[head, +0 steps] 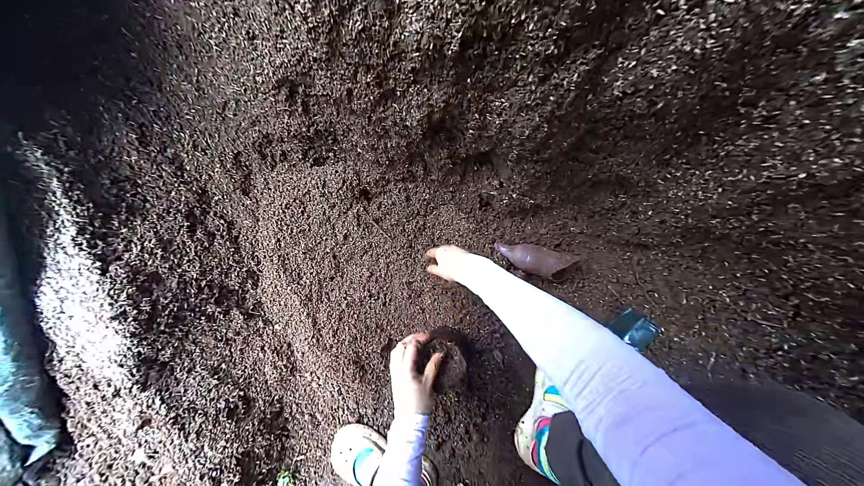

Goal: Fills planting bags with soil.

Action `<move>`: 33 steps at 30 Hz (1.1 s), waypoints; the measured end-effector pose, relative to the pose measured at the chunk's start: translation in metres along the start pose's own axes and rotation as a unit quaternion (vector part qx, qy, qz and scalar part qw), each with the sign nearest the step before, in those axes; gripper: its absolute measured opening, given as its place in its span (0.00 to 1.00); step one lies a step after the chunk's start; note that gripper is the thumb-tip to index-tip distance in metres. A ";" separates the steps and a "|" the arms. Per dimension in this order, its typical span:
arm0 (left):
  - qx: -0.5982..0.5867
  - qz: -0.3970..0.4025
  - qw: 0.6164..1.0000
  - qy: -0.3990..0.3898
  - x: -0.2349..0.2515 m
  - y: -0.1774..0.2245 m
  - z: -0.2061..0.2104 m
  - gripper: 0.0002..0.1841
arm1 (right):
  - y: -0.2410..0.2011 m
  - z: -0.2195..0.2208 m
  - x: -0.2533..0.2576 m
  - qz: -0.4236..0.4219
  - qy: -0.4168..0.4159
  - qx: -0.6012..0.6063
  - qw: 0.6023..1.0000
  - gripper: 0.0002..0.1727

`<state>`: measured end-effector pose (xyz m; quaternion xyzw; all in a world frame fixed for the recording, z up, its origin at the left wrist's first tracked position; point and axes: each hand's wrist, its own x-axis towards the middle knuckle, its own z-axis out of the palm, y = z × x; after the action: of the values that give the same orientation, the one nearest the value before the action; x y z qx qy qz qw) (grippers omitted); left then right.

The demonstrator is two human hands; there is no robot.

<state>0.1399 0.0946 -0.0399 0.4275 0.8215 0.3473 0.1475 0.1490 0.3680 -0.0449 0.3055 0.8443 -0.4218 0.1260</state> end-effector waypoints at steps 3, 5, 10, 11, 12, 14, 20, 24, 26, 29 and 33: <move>-0.007 0.098 0.994 0.044 -0.004 -0.006 -0.012 0.08 | -0.013 0.004 0.051 -0.067 0.143 -0.017 0.987 0.24; -0.016 0.099 0.993 0.068 -0.010 -0.009 -0.031 0.08 | -0.013 0.007 0.071 -0.052 0.152 -0.017 0.987 0.27; -0.075 -0.057 0.987 0.128 -0.009 -0.012 -0.076 0.14 | 0.013 0.048 0.055 0.088 -0.012 -0.049 0.995 0.46; -0.095 -0.084 0.982 0.137 -0.006 -0.013 -0.080 0.14 | 0.013 0.053 0.042 0.107 -0.054 -0.060 0.991 0.49; -0.115 -0.104 0.977 0.144 -0.003 -0.014 -0.082 0.14 | 0.014 0.056 0.030 0.122 -0.082 -0.063 0.987 0.48; -0.135 -0.133 0.971 0.144 -0.002 -0.020 -0.081 0.14 | 0.021 0.062 0.010 0.144 -0.105 -0.052 0.983 0.43; -0.128 -0.303 0.941 -0.081 -0.007 -0.007 -0.077 0.17 | -0.008 0.027 -0.060 0.101 -0.107 0.191 0.970 0.43; -0.065 -0.338 0.900 -0.266 -0.006 0.004 -0.070 0.29 | -0.067 0.012 -0.116 -0.015 -0.059 0.167 0.984 0.34; -0.056 -0.335 0.894 -0.291 -0.007 0.009 -0.063 0.31 | -0.093 0.023 -0.142 -0.052 -0.041 0.055 0.996 0.30; -0.056 -0.330 0.891 -0.306 -0.007 0.015 -0.062 0.30 | -0.115 0.060 -0.161 -0.004 -0.056 -0.143 0.988 0.31; -0.085 -0.319 0.894 -0.304 -0.011 0.017 -0.069 0.28 | -0.113 0.087 -0.162 0.055 -0.070 -0.253 0.963 0.35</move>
<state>0.1193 0.0620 0.0201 0.2131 0.7965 0.2029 0.5283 0.2012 0.1811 0.0499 0.2796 0.8944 -0.2071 0.2809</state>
